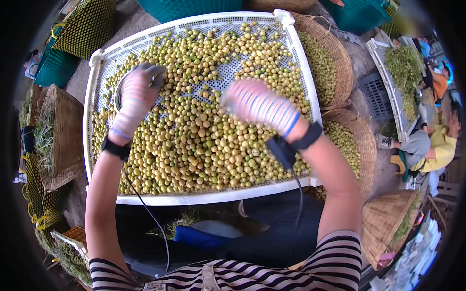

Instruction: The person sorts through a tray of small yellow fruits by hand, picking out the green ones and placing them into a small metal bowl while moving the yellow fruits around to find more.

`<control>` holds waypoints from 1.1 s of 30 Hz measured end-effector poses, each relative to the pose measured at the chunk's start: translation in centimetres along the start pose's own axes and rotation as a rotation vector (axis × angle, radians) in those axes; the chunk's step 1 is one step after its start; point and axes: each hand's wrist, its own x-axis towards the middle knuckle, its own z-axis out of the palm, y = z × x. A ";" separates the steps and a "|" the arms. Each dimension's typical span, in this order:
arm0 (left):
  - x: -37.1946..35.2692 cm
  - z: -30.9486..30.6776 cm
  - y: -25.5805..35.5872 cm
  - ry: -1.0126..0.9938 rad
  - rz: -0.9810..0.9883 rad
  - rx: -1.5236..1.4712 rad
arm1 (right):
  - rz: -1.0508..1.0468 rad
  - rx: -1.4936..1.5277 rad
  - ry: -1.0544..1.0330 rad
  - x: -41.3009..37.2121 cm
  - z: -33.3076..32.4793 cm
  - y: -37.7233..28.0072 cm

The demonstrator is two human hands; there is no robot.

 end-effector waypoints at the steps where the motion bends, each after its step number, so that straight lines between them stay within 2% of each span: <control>1: 1.2 1.1 1.0 -0.001 0.045 -0.032 | -0.226 -0.118 0.315 2.2 0.1 4.6; 2: 2.3 2.3 2.1 -0.003 0.091 -0.062 | -0.171 -0.088 0.452 2.8 -0.7 6.1; 3: 3.1 3.0 3.4 -0.041 0.080 -0.090 | -0.056 -0.081 0.384 3.2 -1.5 6.6; 6: 5.4 5.7 6.6 -0.181 0.070 -0.088 | -0.031 -0.234 0.285 4.8 -0.7 7.3; 7: 6.1 5.9 7.6 -0.250 0.081 -0.005 | 0.110 -0.362 0.173 5.7 -0.6 6.4; 11: 8.2 9.7 8.4 -0.342 0.099 0.136 | 0.044 -0.476 0.218 5.9 0.3 5.4; 13: 8.8 10.4 8.7 -0.391 0.044 0.197 | 0.035 -0.525 0.159 6.0 0.1 5.2; 16: 9.6 10.0 9.6 -0.459 0.062 0.230 | 0.077 -0.542 0.113 6.3 -0.4 4.9; 17: 9.9 9.8 10.3 -0.511 0.025 0.195 | 0.138 -0.392 0.160 6.3 -1.6 4.7; 18: 10.1 9.8 10.6 -0.510 0.018 0.195 | 0.168 -0.308 0.169 6.2 -3.1 4.6; 20: 10.1 11.0 10.6 -0.395 -0.027 0.203 | 0.110 -0.125 0.327 7.5 -4.1 6.7; 21: 10.4 11.6 10.4 -0.393 -0.014 0.174 | 0.112 -0.117 0.322 8.4 -3.9 7.0; 24: 10.4 11.4 10.5 -0.434 -0.041 0.133 | 0.327 -0.265 0.240 11.0 -4.5 5.8; 26: 9.1 10.4 10.1 -0.415 -0.062 0.120 | 0.370 -0.292 0.259 11.9 -3.6 5.8; 28: 7.1 9.7 8.9 -0.224 -0.199 -0.367 | 0.348 -0.240 0.232 12.3 -3.6 6.0; 29: 6.7 9.9 8.6 -0.196 -0.375 -0.837 | 0.236 -0.134 0.305 12.1 -3.2 6.8; 30: 5.5 9.6 8.1 -0.257 -0.632 -1.308 | 0.149 0.062 0.270 12.0 -3.1 7.2; 32: 4.2 8.8 7.6 -0.196 -0.917 -1.891 | -0.090 0.215 0.316 10.4 -3.0 6.6; 33: 4.0 8.7 7.6 -0.205 -1.034 -2.000 | -0.152 0.251 0.293 9.4 -2.8 5.6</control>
